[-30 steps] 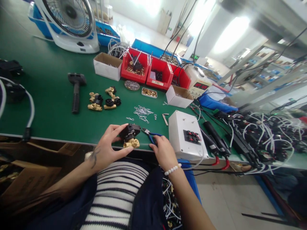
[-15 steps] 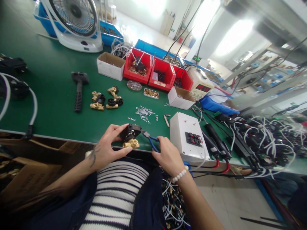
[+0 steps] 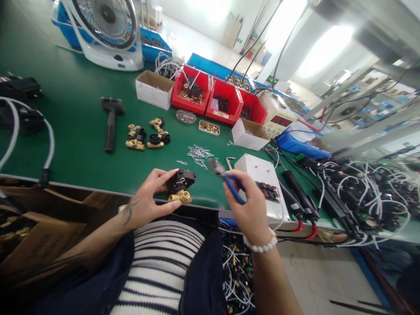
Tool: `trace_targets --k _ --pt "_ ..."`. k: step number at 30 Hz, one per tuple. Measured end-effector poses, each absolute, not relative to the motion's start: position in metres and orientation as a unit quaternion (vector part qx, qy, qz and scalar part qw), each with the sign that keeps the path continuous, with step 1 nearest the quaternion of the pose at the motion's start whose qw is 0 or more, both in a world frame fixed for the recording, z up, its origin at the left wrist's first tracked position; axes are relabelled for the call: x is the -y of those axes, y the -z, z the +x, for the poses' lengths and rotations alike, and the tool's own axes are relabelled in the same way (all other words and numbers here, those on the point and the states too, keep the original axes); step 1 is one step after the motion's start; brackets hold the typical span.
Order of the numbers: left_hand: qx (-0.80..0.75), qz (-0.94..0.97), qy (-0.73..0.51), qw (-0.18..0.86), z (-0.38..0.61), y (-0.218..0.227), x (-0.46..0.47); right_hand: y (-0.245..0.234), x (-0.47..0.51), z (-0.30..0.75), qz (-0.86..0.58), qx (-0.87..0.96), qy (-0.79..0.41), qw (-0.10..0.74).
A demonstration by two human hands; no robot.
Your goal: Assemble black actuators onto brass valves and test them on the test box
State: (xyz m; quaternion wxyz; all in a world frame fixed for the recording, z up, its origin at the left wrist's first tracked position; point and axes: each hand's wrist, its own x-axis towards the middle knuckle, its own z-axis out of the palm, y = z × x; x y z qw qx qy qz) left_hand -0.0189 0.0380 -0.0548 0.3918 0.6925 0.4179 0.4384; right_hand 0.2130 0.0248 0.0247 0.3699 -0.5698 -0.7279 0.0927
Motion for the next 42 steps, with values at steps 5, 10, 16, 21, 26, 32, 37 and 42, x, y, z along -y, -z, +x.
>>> trace_targets --k 5,10,16,21,26,32,37,42 --pt "-0.415 0.71 -0.427 0.375 -0.018 0.055 -0.037 -0.016 -0.027 0.208 -0.547 0.657 -0.057 0.516" --pt "-0.416 0.696 -0.432 0.394 -0.019 0.055 -0.039 -0.014 -0.028 0.213 -0.56 0.781 -0.115 0.252" --pt "-0.409 0.705 -0.433 0.385 -0.019 0.057 -0.039 -0.021 -0.028 0.209 -0.537 0.623 -0.025 0.569" --pt "-0.407 0.711 -0.429 0.381 -0.019 0.056 -0.038 -0.024 -0.028 0.211 -0.554 0.788 -0.142 0.229" --pt "-0.402 0.718 -0.426 0.375 -0.02 0.055 -0.037 -0.027 -0.025 0.209 -0.565 0.609 -0.021 0.556" --pt "-0.403 0.719 -0.425 0.373 -0.02 0.057 -0.037 -0.026 -0.02 0.21 -0.564 0.783 -0.165 0.204" --pt "-0.399 0.725 -0.431 0.36 -0.018 0.055 -0.037 -0.028 -0.02 0.208 -0.566 0.629 -0.015 0.533" --pt "-0.402 0.722 -0.431 0.364 -0.018 0.057 -0.036 -0.024 -0.02 0.207 -0.571 0.782 -0.142 0.207"
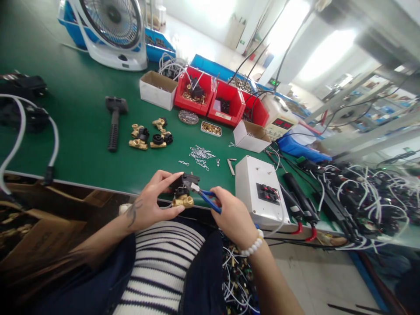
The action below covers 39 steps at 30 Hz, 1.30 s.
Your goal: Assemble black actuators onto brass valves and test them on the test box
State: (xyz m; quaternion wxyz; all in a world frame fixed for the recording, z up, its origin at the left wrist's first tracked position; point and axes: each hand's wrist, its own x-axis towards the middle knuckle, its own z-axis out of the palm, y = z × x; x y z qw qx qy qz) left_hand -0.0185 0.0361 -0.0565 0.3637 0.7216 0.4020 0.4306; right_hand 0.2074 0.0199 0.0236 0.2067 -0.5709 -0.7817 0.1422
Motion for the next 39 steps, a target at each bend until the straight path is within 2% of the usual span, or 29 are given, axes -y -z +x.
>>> trace_targets --k 1,2,4,5,6,7,10,11,14,16,18,20,22,24,26,34,39 --pt "-0.401 0.721 -0.432 0.364 -0.019 0.057 -0.036 -0.025 -0.021 0.209 -0.577 0.778 -0.132 0.213" --pt "-0.401 0.722 -0.432 0.363 -0.019 0.057 -0.036 -0.027 -0.021 0.211 -0.588 0.755 -0.102 0.271" --pt "-0.4 0.723 -0.436 0.357 -0.018 0.057 -0.036 -0.029 -0.021 0.212 -0.593 0.672 -0.024 0.443" --pt "-0.4 0.723 -0.438 0.355 -0.017 0.057 -0.036 -0.029 -0.021 0.211 -0.588 0.634 0.0 0.502" --pt "-0.402 0.721 -0.441 0.353 -0.017 0.057 -0.036 -0.027 -0.02 0.209 -0.584 0.628 -0.003 0.514" --pt "-0.404 0.718 -0.444 0.353 -0.016 0.057 -0.036 -0.025 -0.019 0.207 -0.586 0.653 -0.028 0.48" --pt "-0.408 0.713 -0.445 0.356 -0.015 0.057 -0.034 -0.015 -0.018 0.203 -0.589 0.757 -0.149 0.24" --pt "-0.41 0.711 -0.445 0.358 -0.015 0.057 -0.034 -0.012 -0.019 0.203 -0.597 0.759 -0.167 0.2" --pt "-0.421 0.705 -0.454 0.346 -0.015 0.058 -0.032 0.001 -0.027 0.21 -0.685 0.693 -0.118 0.191" --pt "-0.43 0.71 -0.463 0.311 -0.015 0.059 -0.032 0.011 -0.035 0.215 -0.728 0.669 -0.071 0.132" --pt "-0.431 0.72 -0.467 0.278 -0.015 0.06 -0.032 0.017 -0.042 0.216 -0.711 0.695 -0.042 0.092" --pt "-0.429 0.729 -0.465 0.261 -0.015 0.06 -0.032 0.017 -0.045 0.212 -0.653 0.743 -0.039 0.144" --pt "-0.426 0.738 -0.463 0.244 -0.014 0.061 -0.033 0.01 -0.045 0.201 -0.572 0.78 -0.089 0.237" --pt "-0.421 0.748 -0.461 0.223 -0.014 0.061 -0.033 -0.001 -0.043 0.188 -0.501 0.801 -0.156 0.286" --pt "-0.412 0.758 -0.459 0.211 -0.014 0.062 -0.034 -0.01 -0.041 0.176 -0.465 0.815 -0.188 0.292" --pt "-0.384 0.766 -0.462 0.229 -0.017 0.064 -0.036 -0.007 -0.043 0.17 -0.361 0.879 -0.134 0.282" --pt "-0.401 0.696 -0.486 0.345 -0.022 0.062 -0.042 -0.011 -0.06 0.165 -0.338 0.895 -0.098 0.273"
